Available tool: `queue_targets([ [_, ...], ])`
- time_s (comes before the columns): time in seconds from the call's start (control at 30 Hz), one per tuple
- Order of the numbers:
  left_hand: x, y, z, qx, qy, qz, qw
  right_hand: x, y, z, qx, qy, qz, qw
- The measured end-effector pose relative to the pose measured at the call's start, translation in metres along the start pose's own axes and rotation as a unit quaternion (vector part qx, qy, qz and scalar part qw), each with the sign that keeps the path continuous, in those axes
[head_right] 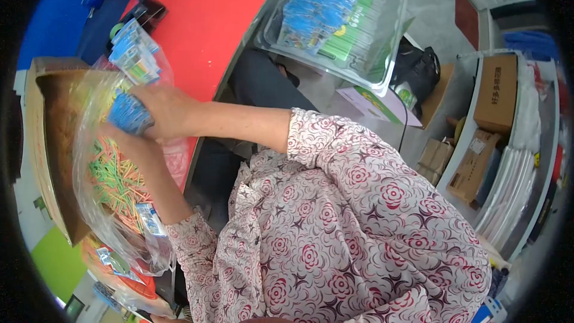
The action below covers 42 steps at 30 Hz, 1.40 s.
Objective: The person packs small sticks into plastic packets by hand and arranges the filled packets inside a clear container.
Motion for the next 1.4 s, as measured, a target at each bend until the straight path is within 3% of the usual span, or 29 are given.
queue_targets([
  [0.13,-0.020,-0.030,0.039,0.035,-0.070,0.035,0.996,-0.019,0.036,-0.024,0.071,-0.009,-0.011,0.997],
  [0.27,-0.041,-0.065,0.036,0.114,-0.096,-0.068,0.987,-0.043,0.084,-0.008,0.090,-0.017,-0.025,0.995],
  [0.33,-0.057,-0.097,0.032,0.178,-0.185,-0.165,0.952,-0.062,0.107,0.002,0.085,-0.021,-0.028,0.996],
  [0.4,-0.072,-0.125,0.028,0.207,-0.227,-0.218,0.926,-0.081,0.130,0.024,0.129,-0.128,-0.017,0.983],
  [0.5,-0.095,-0.168,0.011,0.255,-0.204,-0.328,0.887,-0.104,0.142,0.063,0.199,-0.126,0.054,0.970],
  [0.63,-0.112,-0.195,-0.019,0.174,-0.149,-0.368,0.901,-0.125,0.168,0.093,0.241,-0.174,0.094,0.950],
  [0.8,-0.124,-0.230,-0.034,0.156,-0.144,-0.419,0.883,-0.144,0.206,0.105,0.264,-0.204,0.121,0.935],
  [0.9,-0.121,-0.248,-0.063,-0.075,0.069,-0.349,0.932,-0.157,0.245,0.126,0.186,-0.222,0.182,0.940],
  [0.93,-0.116,-0.251,-0.073,-0.072,0.071,-0.348,0.932,-0.162,0.259,0.135,0.210,-0.283,0.174,0.919],
  [0.97,-0.108,-0.254,-0.083,0.028,0.005,-0.394,0.918,-0.167,0.272,0.143,0.233,-0.342,0.166,0.895],
  [1.03,-0.098,-0.262,-0.108,0.225,-0.128,-0.468,0.845,-0.173,0.300,0.160,0.186,-0.334,0.194,0.903],
  [1.07,-0.097,-0.263,-0.122,0.227,-0.125,-0.468,0.845,-0.175,0.311,0.166,0.136,-0.325,0.222,0.909],
  [1.17,-0.116,-0.285,-0.147,0.353,-0.358,-0.573,0.647,-0.176,0.319,0.192,0.100,-0.332,0.217,0.913],
  [1.4,-0.113,-0.315,-0.182,0.405,-0.291,-0.667,0.554,-0.169,0.317,0.216,0.053,-0.371,0.149,0.915],
])
Point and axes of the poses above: each hand's wrist, its own x-axis towards the middle knuckle, its own y-axis out of the back of the hand, z = x × y, the point moved 7 cm from there along x, towards the middle knuckle, and after that the axes turned 15 degrees about -y, right-handed, at the moved point
